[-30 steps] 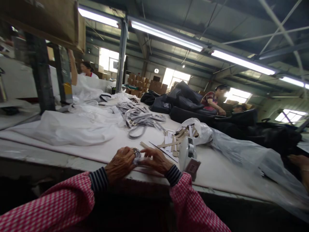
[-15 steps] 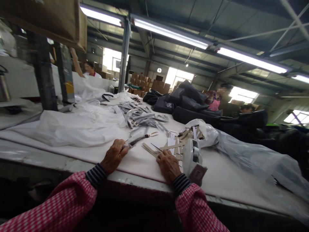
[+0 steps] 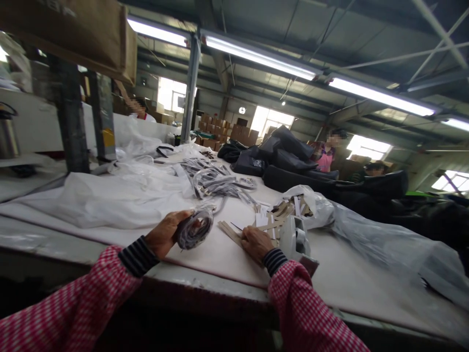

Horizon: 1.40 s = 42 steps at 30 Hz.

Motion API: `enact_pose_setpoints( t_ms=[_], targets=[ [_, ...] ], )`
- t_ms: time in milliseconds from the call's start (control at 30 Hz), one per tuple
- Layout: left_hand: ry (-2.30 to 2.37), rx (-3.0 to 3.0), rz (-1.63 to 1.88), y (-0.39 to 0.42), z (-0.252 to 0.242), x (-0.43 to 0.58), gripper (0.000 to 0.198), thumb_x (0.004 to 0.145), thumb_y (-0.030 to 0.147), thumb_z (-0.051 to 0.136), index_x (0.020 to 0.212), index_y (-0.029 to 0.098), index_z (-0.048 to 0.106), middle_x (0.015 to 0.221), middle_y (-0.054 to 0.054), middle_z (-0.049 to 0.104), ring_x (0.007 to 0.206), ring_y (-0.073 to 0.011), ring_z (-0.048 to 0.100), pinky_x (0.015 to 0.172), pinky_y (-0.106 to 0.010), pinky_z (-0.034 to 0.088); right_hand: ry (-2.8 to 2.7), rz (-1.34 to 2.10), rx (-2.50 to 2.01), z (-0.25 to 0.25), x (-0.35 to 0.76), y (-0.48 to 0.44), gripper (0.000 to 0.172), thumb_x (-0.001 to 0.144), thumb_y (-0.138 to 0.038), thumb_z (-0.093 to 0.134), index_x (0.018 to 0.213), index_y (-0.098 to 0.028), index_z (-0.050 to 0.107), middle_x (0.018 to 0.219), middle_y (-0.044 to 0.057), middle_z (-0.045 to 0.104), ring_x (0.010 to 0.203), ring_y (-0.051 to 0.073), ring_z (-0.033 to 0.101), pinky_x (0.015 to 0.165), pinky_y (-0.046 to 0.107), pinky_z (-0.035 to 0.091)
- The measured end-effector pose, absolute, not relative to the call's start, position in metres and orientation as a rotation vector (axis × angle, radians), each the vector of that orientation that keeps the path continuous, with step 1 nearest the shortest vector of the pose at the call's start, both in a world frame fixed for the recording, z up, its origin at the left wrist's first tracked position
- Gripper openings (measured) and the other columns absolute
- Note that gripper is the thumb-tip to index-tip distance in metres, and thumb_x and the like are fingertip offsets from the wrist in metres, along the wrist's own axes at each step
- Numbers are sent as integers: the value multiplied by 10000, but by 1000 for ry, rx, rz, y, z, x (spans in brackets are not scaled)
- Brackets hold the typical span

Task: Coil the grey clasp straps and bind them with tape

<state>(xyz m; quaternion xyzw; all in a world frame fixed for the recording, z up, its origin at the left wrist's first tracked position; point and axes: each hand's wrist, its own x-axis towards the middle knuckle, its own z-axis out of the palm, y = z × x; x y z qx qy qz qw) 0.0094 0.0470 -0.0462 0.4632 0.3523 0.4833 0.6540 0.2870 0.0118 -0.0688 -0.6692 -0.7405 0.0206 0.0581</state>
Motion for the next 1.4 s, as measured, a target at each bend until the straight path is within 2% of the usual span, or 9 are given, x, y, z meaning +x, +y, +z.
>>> enact_pose_setpoints(
  t_ms=[133,300,400,567,667,800,1033,1233,1400],
  targets=[
    [722,818,1108,43,-47,6,88,782,203,679,770,116,687,703,-40,720,623,-158,647,658,-261,557,-2207,197,-2032,-65,293,22,146,828,-241,641,930,-152,697,966,89,721,896,216,652,695,267,399],
    [639,729,1105,39,-47,-4,89,831,141,643,786,102,709,717,-45,740,629,-148,663,684,-250,572,-2161,304,-1990,-69,296,35,97,740,-173,691,828,-134,687,840,60,715,763,173,629,617,235,368],
    [631,740,1112,35,-44,-11,105,843,169,648,795,107,718,759,-53,756,685,-165,689,764,-279,581,-2103,271,-1956,-73,292,32,103,722,-137,678,825,-138,673,831,54,703,760,174,613,622,239,358],
    [679,774,1108,31,-42,-19,139,841,182,650,894,95,746,847,-81,774,755,-188,713,771,-298,594,-2015,154,-1846,-78,281,17,226,804,-94,596,999,-181,672,875,38,689,848,186,619,723,258,381],
    [704,786,1130,32,-42,-20,147,839,177,647,886,85,752,880,-96,781,768,-182,710,766,-279,586,-1958,88,-1780,-69,278,8,166,898,-142,534,876,-180,694,912,65,677,885,194,620,794,280,389],
    [688,864,1122,36,-39,-17,176,789,234,721,883,90,761,888,-96,783,781,-203,706,773,-292,571,-1912,87,-1681,-49,277,-4,178,907,-206,570,806,-185,715,818,39,682,805,175,627,759,273,413],
    [664,998,1099,35,-41,0,326,759,351,758,951,88,758,888,-92,771,820,-213,677,775,-290,537,-1572,864,-1290,-41,248,-30,235,768,-339,695,624,-161,644,499,-23,576,468,118,520,492,244,403],
    [652,1116,1070,27,-42,10,257,810,368,702,883,125,745,835,-55,733,788,-191,630,759,-275,509,-1433,1059,-1307,-52,225,-38,184,686,-280,697,579,-152,619,457,-27,564,385,96,478,398,217,372],
    [674,1281,1021,21,-35,15,285,840,411,671,861,132,721,810,-52,703,711,-173,591,666,-256,481,-1327,1224,-1203,-49,217,-31,215,666,-316,744,609,-139,635,481,-20,591,399,83,485,417,207,381]
  ],
)
